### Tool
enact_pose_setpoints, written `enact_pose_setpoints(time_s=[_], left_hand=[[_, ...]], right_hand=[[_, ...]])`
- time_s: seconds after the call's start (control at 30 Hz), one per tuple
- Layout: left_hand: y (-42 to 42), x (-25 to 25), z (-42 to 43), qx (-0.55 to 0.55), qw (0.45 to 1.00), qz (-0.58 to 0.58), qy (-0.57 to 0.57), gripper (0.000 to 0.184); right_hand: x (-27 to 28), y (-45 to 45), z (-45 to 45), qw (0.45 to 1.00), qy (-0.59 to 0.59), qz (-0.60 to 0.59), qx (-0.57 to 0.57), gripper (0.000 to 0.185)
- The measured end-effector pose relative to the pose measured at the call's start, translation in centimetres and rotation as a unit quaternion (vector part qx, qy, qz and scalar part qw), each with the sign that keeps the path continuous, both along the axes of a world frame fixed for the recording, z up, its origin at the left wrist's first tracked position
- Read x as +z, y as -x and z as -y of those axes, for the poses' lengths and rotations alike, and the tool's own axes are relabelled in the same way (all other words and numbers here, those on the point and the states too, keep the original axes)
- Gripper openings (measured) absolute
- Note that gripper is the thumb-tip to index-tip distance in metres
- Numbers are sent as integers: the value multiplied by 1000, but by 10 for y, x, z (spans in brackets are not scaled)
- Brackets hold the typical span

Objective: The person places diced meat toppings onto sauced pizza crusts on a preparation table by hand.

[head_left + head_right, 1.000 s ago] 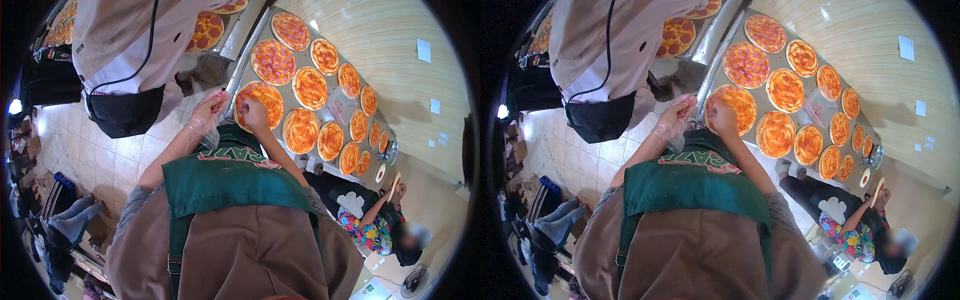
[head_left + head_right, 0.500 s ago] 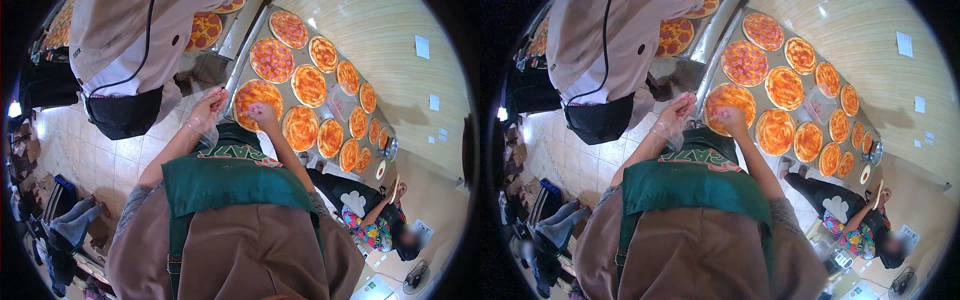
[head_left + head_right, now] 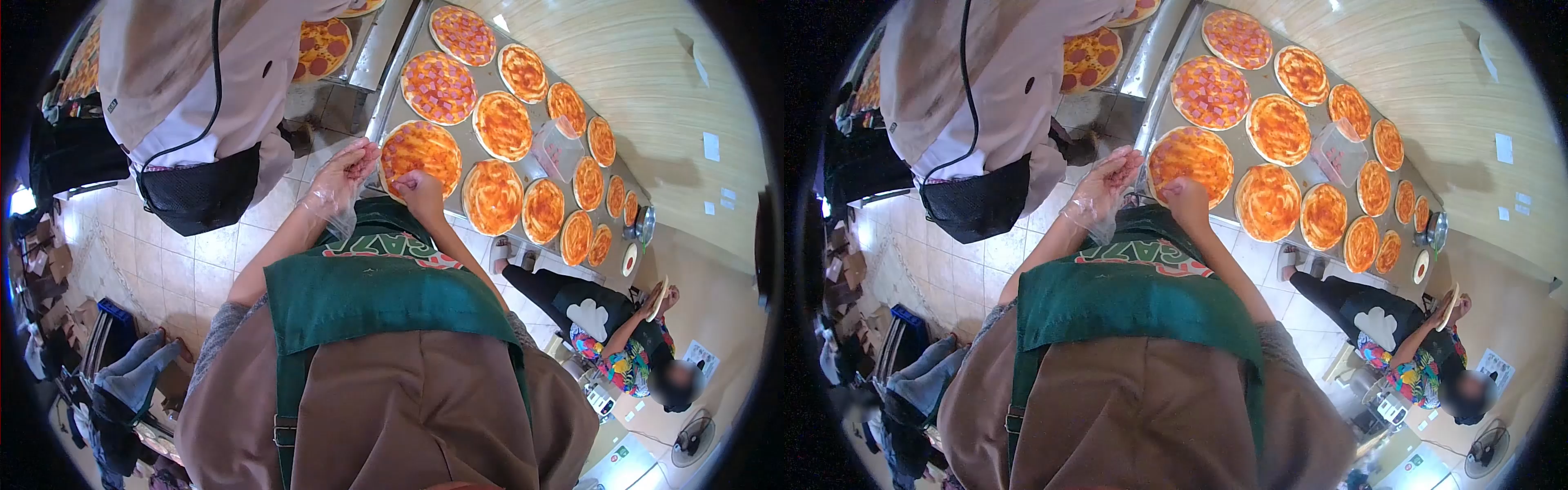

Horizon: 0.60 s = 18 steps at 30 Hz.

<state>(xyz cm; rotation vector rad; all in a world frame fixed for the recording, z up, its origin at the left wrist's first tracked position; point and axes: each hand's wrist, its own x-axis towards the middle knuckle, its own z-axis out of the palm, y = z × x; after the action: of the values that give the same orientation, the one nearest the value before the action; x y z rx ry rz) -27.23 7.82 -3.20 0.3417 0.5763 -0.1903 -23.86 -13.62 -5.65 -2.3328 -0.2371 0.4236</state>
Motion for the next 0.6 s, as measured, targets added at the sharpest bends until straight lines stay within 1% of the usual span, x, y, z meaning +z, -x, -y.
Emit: enact_pose_setpoints(time_s=[0.07,0.17,0.27,0.37,0.47,0.57,0.6], left_hand=[[1,3,0,-2,1000,3,12,32],[1,5,0,-9,1000,5,14,32],[1,7,-1,-13,1000,0,9,33],[0,8,1,-23,1000,3,6,34],[0,18,0,-44,999,21,6,36],[-1,18,1,-65,997,41,33,34],[-1,14,3,-68,996,40,42,33]], right_hand=[[-4,4,-4,999,-3,3,-37,15],[-3,8,-6,998,47,37,-20,12],[-2,6,-4,990,76,116,34,10],[10,10,-8,983,102,148,42,9],[15,4,-7,981,90,170,39,9],[56,-4,-25,981,-59,185,-9,15],[65,-8,-31,975,-75,209,11,16]])
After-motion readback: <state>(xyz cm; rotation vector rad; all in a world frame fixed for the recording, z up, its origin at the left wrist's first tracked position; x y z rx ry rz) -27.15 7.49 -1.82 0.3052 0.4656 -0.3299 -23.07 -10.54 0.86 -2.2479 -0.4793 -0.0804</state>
